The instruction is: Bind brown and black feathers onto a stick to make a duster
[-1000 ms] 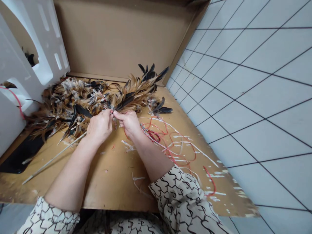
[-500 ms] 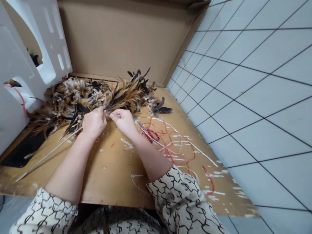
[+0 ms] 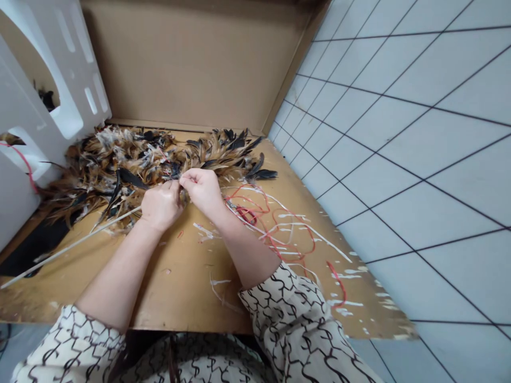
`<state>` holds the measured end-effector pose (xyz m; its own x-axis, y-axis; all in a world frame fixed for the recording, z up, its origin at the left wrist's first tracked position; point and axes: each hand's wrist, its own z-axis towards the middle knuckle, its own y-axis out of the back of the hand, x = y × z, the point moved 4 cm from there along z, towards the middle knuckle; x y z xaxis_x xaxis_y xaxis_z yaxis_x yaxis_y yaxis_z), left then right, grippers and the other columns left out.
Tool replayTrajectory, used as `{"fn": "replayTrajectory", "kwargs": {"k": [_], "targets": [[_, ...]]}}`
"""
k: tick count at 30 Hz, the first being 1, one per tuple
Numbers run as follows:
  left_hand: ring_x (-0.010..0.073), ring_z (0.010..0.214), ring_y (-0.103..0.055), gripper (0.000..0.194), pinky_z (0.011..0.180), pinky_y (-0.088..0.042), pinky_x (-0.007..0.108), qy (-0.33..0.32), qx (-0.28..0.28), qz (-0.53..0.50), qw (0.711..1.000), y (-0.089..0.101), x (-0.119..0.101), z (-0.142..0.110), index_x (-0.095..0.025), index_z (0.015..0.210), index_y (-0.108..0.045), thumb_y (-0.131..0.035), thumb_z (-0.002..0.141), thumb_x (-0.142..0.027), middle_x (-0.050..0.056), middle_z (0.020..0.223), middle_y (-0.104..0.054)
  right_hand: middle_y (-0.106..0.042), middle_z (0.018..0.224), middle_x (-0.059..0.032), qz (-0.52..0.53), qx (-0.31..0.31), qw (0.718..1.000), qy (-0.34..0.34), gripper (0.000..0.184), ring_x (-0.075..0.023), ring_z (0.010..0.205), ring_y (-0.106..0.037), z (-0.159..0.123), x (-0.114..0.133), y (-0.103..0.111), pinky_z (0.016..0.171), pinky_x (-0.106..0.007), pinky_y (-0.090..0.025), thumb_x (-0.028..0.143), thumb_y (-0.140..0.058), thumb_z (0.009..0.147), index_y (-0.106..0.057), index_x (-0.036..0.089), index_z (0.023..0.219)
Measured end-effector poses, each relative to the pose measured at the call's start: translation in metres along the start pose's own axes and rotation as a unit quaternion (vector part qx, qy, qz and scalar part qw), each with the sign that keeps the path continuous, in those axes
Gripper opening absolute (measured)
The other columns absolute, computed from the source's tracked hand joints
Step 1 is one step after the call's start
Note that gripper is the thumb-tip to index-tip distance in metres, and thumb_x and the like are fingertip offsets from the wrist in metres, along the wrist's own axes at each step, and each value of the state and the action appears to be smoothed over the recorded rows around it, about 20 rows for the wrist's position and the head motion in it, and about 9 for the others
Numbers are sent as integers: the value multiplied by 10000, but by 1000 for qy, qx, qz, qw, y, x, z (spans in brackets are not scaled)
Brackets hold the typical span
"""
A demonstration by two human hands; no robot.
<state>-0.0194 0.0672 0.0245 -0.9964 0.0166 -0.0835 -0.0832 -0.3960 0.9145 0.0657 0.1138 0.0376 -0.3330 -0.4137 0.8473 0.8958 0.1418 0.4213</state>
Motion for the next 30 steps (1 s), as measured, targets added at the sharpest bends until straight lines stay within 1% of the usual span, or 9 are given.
{"fn": "replayTrajectory", "kwargs": {"k": [3,6,11,13,17,20,22,26,30], "targets": [[249,764,-662,319,623,-452,304,12,-3,-9,1000,-1,2,0,-133,948,-647,-377,799,-216,143,839,-691,-492,518,33,38,26,999,-22,131,-76,524,-431,1,4,6,549,-203,-355,112,-481,642,-560,132,539],[238,781,-661,344,643,-454,304,55,-7,-36,998,0,11,0,-159,985,-649,-362,826,-264,121,885,-703,-498,506,34,33,74,996,-24,121,-69,499,-418,0,12,12,523,-199,-340,112,-500,646,-593,116,568],[226,853,-652,360,708,-455,295,107,-25,-85,990,5,27,3,-177,1032,-646,-373,828,-290,94,928,-710,-535,531,21,-94,140,985,32,165,-69,506,-423,-2,21,19,531,-201,-323,139,-506,703,-659,105,651],[229,867,-650,359,723,-455,298,121,-27,-92,988,7,31,3,-181,1024,-653,-376,825,-292,91,931,-711,-590,591,8,-181,172,966,68,183,-80,558,-464,-4,24,18,565,-206,-327,147,-504,724,-684,127,698],[237,889,-645,359,742,-453,308,136,-24,-88,987,9,34,3,-188,1024,-655,-378,822,-294,91,944,-708,-679,767,-23,-340,248,901,107,235,-123,699,-551,-15,34,10,605,-228,-319,164,-478,757,-706,193,800],[248,888,-644,366,737,-453,318,146,-12,-81,986,9,35,3,-186,1031,-653,-373,823,-297,95,940,-708,-692,844,-60,-427,260,860,102,277,-162,763,-581,-20,40,7,592,-251,-300,156,-443,763,-702,205,849],[248,883,-644,372,732,-452,319,154,-9,-78,985,10,36,3,-183,1039,-649,-371,824,-303,98,932,-708,-693,867,-71,-454,265,845,99,294,-172,778,-589,-21,41,7,587,-258,-290,145,-433,758,-697,208,870],[241,868,-644,375,715,-450,310,166,-9,-78,983,13,37,2,-179,1036,-649,-367,825,-308,98,910,-709,-692,870,-69,-463,274,838,89,290,-171,759,-589,-19,35,6,577,-262,-278,153,-432,768,-696,214,871],[244,848,-647,365,702,-449,318,153,-2,-64,986,12,34,2,-184,1021,-650,-369,821,-305,102,909,-709,-690,822,-38,-420,262,861,118,251,-157,733,-574,-20,34,4,591,-257,-288,196,-457,796,-703,234,821]]}}
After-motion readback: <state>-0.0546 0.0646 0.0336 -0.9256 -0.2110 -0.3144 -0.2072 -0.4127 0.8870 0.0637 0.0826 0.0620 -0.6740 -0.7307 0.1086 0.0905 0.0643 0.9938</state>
